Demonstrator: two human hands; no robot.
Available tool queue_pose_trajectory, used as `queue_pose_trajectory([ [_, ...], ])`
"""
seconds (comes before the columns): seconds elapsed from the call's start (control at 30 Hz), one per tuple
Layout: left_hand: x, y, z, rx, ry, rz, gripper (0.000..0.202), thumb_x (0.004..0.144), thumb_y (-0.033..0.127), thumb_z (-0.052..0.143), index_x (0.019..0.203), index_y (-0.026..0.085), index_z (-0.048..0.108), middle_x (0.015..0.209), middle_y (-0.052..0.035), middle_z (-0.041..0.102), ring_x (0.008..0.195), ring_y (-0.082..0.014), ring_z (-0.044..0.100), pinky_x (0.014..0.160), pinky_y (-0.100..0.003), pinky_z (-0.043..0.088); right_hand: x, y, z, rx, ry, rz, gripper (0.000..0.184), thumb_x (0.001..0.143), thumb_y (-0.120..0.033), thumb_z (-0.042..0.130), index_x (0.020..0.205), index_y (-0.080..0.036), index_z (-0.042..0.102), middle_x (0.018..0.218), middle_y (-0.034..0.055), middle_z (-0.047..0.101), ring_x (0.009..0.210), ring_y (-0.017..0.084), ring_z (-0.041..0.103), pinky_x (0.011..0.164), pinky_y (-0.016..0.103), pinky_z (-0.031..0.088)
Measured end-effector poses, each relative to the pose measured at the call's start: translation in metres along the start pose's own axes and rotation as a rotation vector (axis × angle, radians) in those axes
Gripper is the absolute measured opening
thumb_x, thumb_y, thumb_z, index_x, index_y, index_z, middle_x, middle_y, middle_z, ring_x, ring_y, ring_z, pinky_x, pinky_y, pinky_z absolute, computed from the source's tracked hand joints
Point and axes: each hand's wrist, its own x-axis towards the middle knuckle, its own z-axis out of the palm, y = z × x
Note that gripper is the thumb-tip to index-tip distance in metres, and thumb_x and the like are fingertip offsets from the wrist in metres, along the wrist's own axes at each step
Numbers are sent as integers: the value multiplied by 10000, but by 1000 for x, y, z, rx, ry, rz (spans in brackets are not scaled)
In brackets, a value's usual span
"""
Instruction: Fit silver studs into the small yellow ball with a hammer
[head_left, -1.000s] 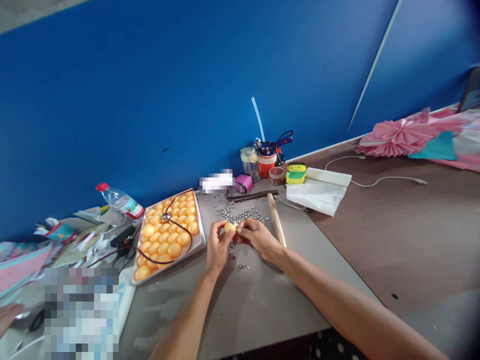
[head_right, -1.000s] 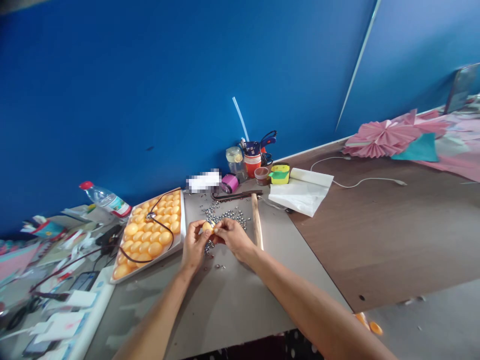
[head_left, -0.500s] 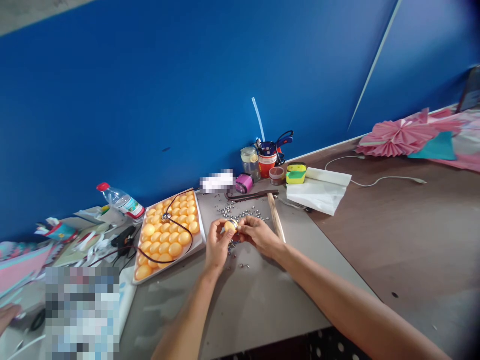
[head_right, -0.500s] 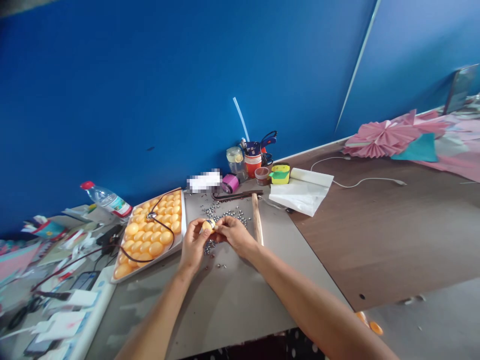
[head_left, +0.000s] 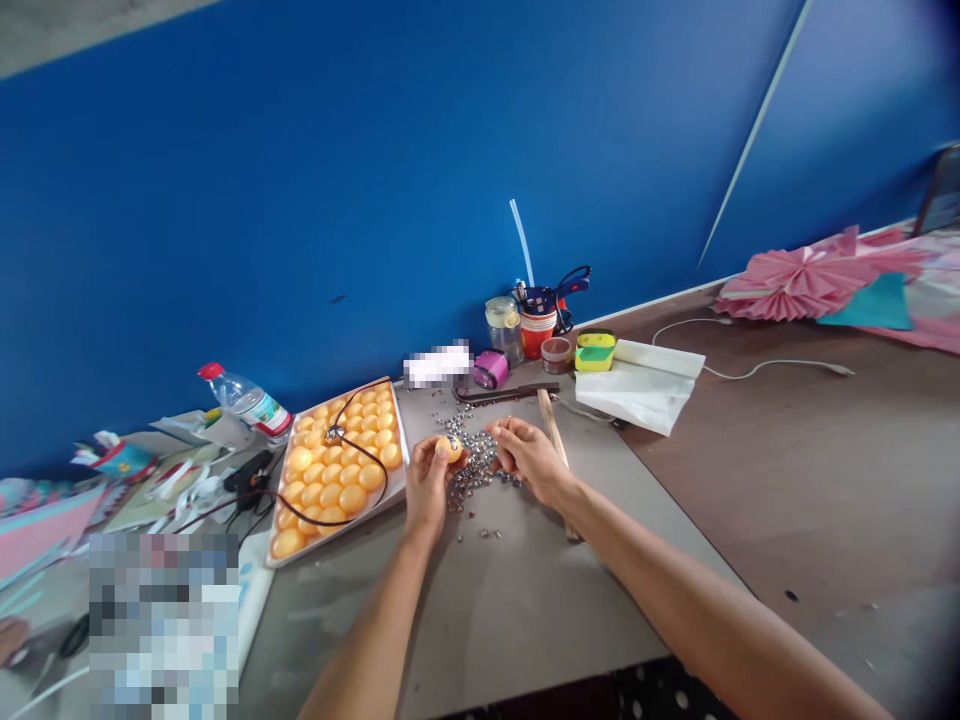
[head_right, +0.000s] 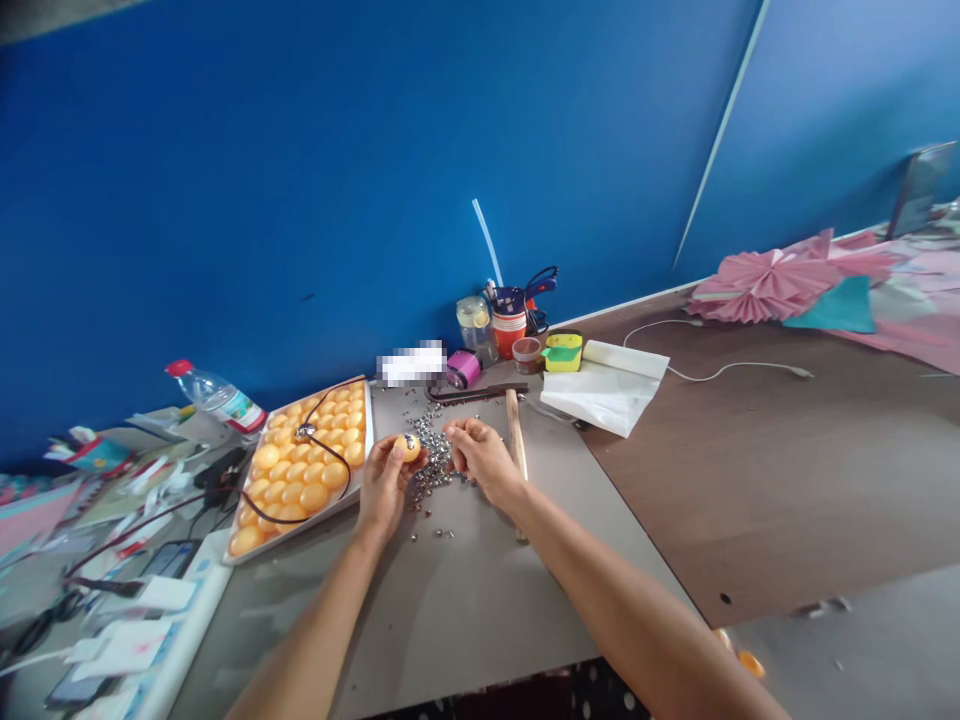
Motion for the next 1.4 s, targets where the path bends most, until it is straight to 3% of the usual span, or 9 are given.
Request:
queue_pose_trajectory([
  [0.13, 1, -2, -1, 32, 22, 5, 297, 745, 391, 624, 934, 177, 543, 860, -22, 618, 716, -160, 649, 688, -315, 530, 2, 2, -2, -363, 73, -138, 211, 804, -378, 487, 726, -193, 552, 483, -54, 461, 441, 95, 411, 487, 226, 365],
  [0.23, 3, -4, -3, 65, 43, 19, 312, 742, 411, 619, 922, 168, 542, 839, -24, 617, 674, -149, 639, 653, -300, 532, 4, 9, -5, -748, 76, -379, 156, 804, -250, 484, 734, -182, 606, 707, 29, 568, 680, 148, 526, 666, 267, 421],
  [0.33, 5, -5, -6, 85, 55, 29, 334, 738, 430, 616, 927, 169, 529, 813, -23, 621, 639, -141, 630, 623, -288, 531, 2, 16, -7, -1097, 31, -517, 140, 793, -215, 522, 862, -180, 638, 878, 84, 577, 874, 200, 513, 818, 327, 398],
  [0.47, 6, -5, -6, 119, 60, 29, 344, 743, 440, 607, 936, 167, 525, 820, -30, 626, 622, -136, 628, 615, -287, 534, -3, 18, -8, -1412, -15, -501, 214, 767, -265, 579, 958, -183, 630, 987, 115, 553, 1019, 259, 426, 906, 387, 324],
  [0.63, 4, -3, -5, 175, 41, 54, 353, 746, 460, 600, 927, 163, 541, 819, -29, 616, 627, -139, 628, 613, -283, 533, -3, 17, -9, -1530, -68, -429, 148, 795, -241, 521, 847, -191, 651, 886, 103, 567, 949, 251, 424, 916, 399, 266],
  [0.8, 3, -3, -5, 232, 20, 80, 348, 761, 457, 585, 943, 163, 545, 845, -36, 607, 650, -141, 625, 624, -279, 531, 0, 17, -8, -1420, -20, -457, 196, 819, -188, 469, 728, -195, 642, 822, 85, 586, 864, 214, 455, 875, 362, 291],
  [0.97, 2, -2, -5, 230, 22, 84, 309, 778, 429, 577, 944, 170, 548, 858, -29, 602, 691, -140, 618, 659, -283, 528, 1, 14, -3, -1059, 76, -403, 171, 788, -138, 459, 734, -185, 614, 740, 47, 602, 723, 164, 510, 707, 266, 357],
  [1.23, 1, -3, -6, 280, 31, 77, 337, 783, 447, 558, 968, 166, 547, 890, -52, 603, 769, -161, 605, 684, -291, 524, -3, 17, 4, -556, -10, -281, 207, 732, -170, 450, 807, -201, 641, 641, -21, 579, 592, 124, 494, 587, 231, 364],
  [1.4, 1, -1, -5, 300, 33, 94, 321, 792, 446, 549, 957, 172, 552, 899, -47, 596, 784, -157, 597, 694, -292, 523, 0, 15, 5, -226, -91, -100, 158, 709, -232, 524, 798, -184, 645, 624, -20, 608, 594, 118, 524, 594, 236, 381],
])
